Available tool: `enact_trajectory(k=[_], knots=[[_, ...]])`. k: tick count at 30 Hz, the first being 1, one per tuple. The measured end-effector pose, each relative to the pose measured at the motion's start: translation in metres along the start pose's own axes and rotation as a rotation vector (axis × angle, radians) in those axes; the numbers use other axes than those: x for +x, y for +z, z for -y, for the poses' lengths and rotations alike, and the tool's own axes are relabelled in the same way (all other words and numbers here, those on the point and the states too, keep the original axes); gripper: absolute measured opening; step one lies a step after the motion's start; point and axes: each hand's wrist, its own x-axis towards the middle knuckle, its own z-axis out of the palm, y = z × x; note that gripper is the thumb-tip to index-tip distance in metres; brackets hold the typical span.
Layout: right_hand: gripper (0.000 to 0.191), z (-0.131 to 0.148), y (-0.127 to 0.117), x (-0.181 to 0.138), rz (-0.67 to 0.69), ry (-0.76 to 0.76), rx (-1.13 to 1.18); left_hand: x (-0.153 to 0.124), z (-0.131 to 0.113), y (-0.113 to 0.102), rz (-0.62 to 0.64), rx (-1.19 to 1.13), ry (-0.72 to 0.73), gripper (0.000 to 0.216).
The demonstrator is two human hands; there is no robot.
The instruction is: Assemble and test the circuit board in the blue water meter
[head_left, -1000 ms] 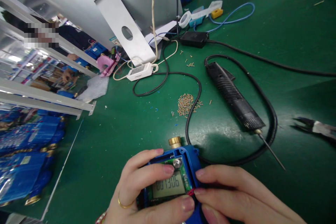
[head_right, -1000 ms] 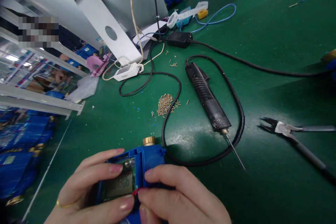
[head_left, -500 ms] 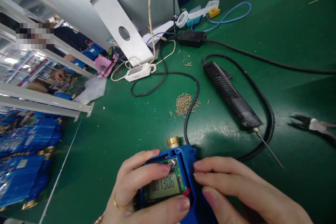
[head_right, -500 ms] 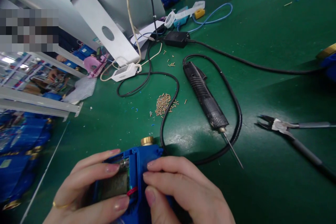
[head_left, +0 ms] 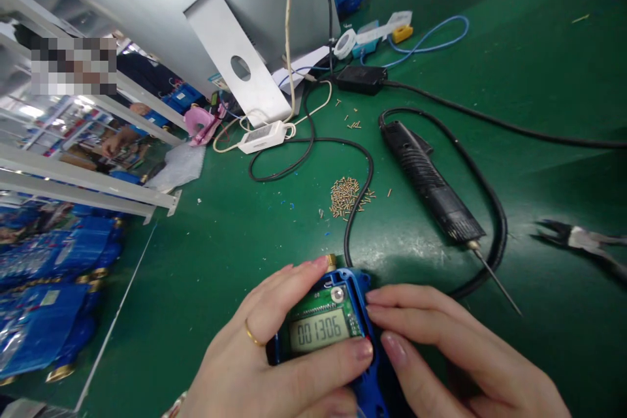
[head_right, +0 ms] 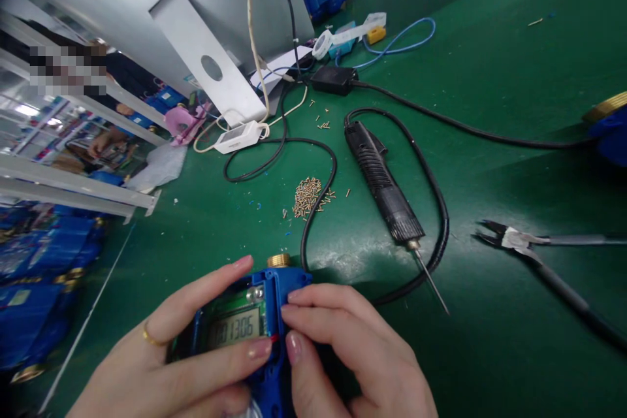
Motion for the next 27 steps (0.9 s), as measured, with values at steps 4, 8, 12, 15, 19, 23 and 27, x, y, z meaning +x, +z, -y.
enact_trajectory(k=[4, 8, 12, 15, 19, 23, 27], knots=[[0.028, 0.003, -0.001, 0.001, 0.0, 0.015, 0.024, 0.001, -0.003, 0.001, -0.015, 0.08, -0.032, 0.028], [0.03, 0.006, 0.002, -0.001, -0.013, 0.017, 0.051, -0.007, -0.002, 0.001, -0.043, 0.056, -0.059, 0.025], [0.029, 0.007, 0.006, -0.003, -0.023, -0.04, 0.041, -0.013, 0.001, 0.001, -0.078, 0.035, -0.066, 0.03], [0.029, 0.007, 0.007, -0.002, -0.052, -0.072, 0.036, -0.012, 0.001, 0.001, -0.085, 0.032, -0.054, 0.035], [0.029, 0.005, 0.009, -0.003, -0.036, -0.094, 0.018, -0.013, 0.002, 0.002, -0.096, 0.023, 0.0, 0.037], [0.028, 0.005, 0.009, -0.004, -0.06, -0.153, 0.005, -0.018, 0.003, 0.004, -0.073, 0.004, 0.0, 0.043], [0.022, 0.01, 0.004, 0.006, -0.038, -0.151, 0.007, -0.02, 0.004, 0.003, -0.072, -0.007, -0.011, 0.042]])
